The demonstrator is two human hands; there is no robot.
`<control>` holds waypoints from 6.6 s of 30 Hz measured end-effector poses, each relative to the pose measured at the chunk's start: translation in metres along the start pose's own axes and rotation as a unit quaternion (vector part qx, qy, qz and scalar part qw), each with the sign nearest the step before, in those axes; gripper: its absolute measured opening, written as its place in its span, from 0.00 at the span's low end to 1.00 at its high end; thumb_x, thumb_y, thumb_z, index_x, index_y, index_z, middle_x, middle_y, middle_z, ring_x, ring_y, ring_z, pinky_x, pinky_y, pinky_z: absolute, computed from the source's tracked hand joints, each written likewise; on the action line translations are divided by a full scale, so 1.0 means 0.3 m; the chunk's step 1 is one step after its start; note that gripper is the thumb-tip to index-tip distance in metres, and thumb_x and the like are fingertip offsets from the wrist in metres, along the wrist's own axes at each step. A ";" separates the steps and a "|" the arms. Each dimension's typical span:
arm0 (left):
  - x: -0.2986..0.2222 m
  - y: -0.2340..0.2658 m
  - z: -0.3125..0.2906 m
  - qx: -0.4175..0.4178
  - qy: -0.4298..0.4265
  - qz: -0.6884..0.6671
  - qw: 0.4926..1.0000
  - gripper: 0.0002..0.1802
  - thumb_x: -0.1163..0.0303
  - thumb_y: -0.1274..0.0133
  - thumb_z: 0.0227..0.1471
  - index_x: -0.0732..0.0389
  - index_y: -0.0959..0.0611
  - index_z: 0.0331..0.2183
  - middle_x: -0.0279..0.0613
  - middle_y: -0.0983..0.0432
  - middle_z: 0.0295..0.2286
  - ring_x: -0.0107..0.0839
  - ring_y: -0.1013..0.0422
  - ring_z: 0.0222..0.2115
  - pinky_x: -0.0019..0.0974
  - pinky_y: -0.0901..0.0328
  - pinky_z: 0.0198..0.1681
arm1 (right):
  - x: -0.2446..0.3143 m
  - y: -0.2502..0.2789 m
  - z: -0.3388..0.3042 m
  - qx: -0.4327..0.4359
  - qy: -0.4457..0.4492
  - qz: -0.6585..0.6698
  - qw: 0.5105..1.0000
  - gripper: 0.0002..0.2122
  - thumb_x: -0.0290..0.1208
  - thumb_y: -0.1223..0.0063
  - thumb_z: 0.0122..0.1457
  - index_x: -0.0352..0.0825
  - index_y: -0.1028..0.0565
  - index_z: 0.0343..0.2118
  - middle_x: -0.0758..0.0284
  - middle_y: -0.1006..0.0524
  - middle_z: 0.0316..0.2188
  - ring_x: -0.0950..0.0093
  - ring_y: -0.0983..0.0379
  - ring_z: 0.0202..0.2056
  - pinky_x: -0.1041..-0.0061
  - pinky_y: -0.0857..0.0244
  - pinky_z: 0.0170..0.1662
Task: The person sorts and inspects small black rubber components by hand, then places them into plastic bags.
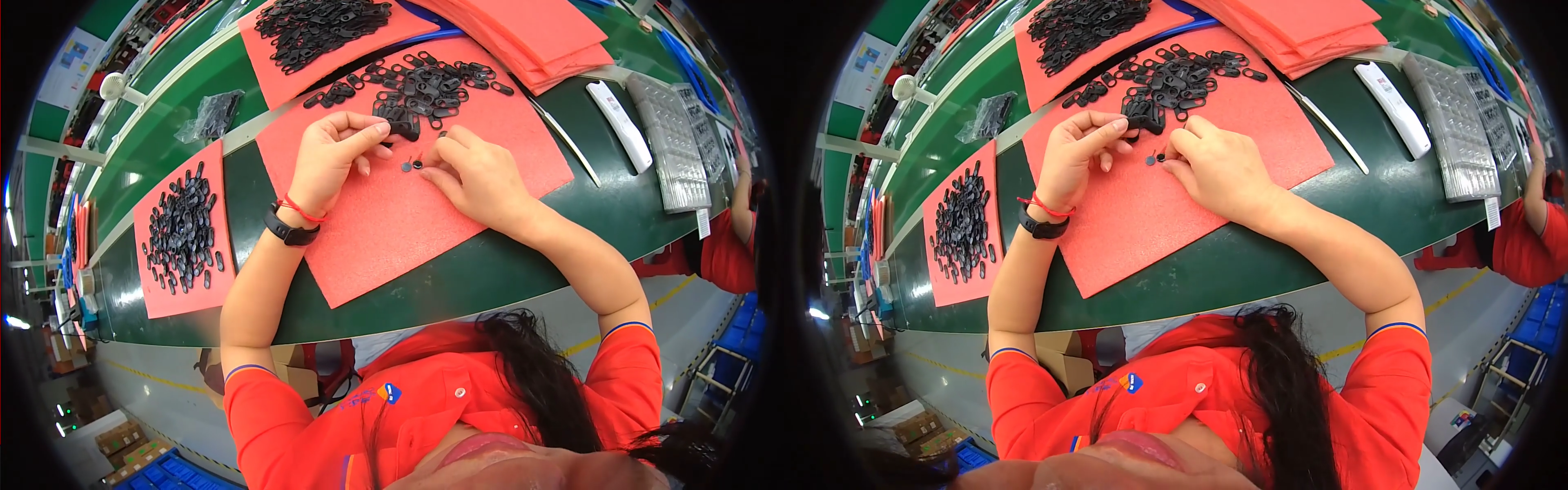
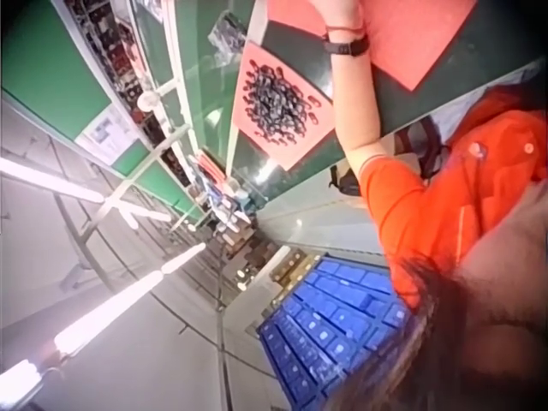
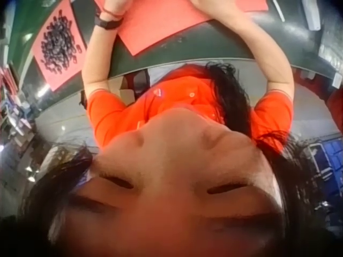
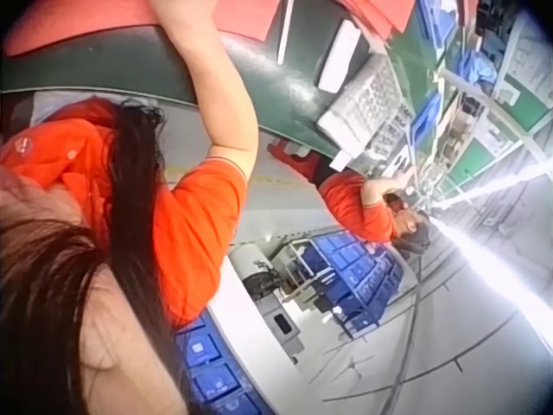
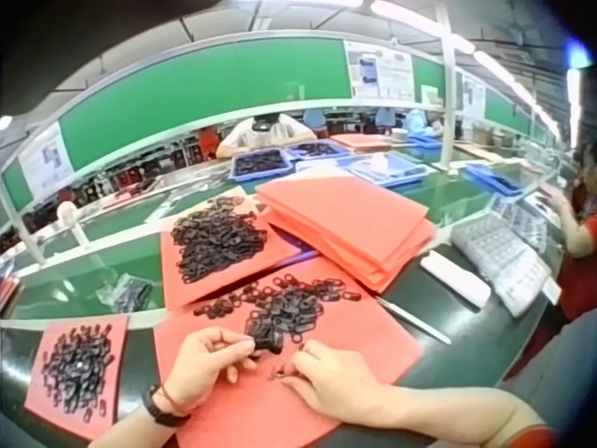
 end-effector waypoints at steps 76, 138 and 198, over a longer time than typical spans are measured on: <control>0.045 -0.089 -0.103 -0.002 0.026 -0.043 0.999 0.13 0.79 0.51 0.49 0.68 0.29 0.39 0.39 0.28 0.28 0.23 0.31 0.23 0.21 0.36 0.23 | -0.041 -0.003 0.013 0.032 -0.102 0.458 0.883 0.11 0.18 0.57 0.52 0.25 0.28 0.38 0.59 0.29 0.30 0.72 0.24 0.33 0.78 0.30 0.36; 0.045 -0.084 -0.104 0.033 -0.017 -0.027 0.999 0.14 0.78 0.49 0.47 0.69 0.26 0.39 0.40 0.26 0.27 0.22 0.28 0.27 0.19 0.34 0.22 | -0.036 -0.053 -0.022 0.111 -0.250 0.489 0.828 0.07 0.29 0.47 0.52 0.33 0.29 0.32 0.71 0.27 0.24 0.86 0.35 0.21 0.87 0.41 0.22; 0.044 -0.120 -0.121 0.045 -0.015 -0.063 0.997 0.10 0.80 0.50 0.47 0.72 0.26 0.35 0.46 0.26 0.29 0.27 0.27 0.28 0.26 0.29 0.28 | -0.034 -0.064 -0.020 0.118 -0.273 0.472 0.830 0.07 0.30 0.49 0.52 0.32 0.32 0.29 0.70 0.28 0.21 0.87 0.38 0.18 0.88 0.45 0.20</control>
Point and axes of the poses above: each hand's wrist, its own z-axis towards the middle knuckle, its own y-axis out of the back of the hand, x = y × z, the point moved 7 cm from there along z, towards the middle knuckle
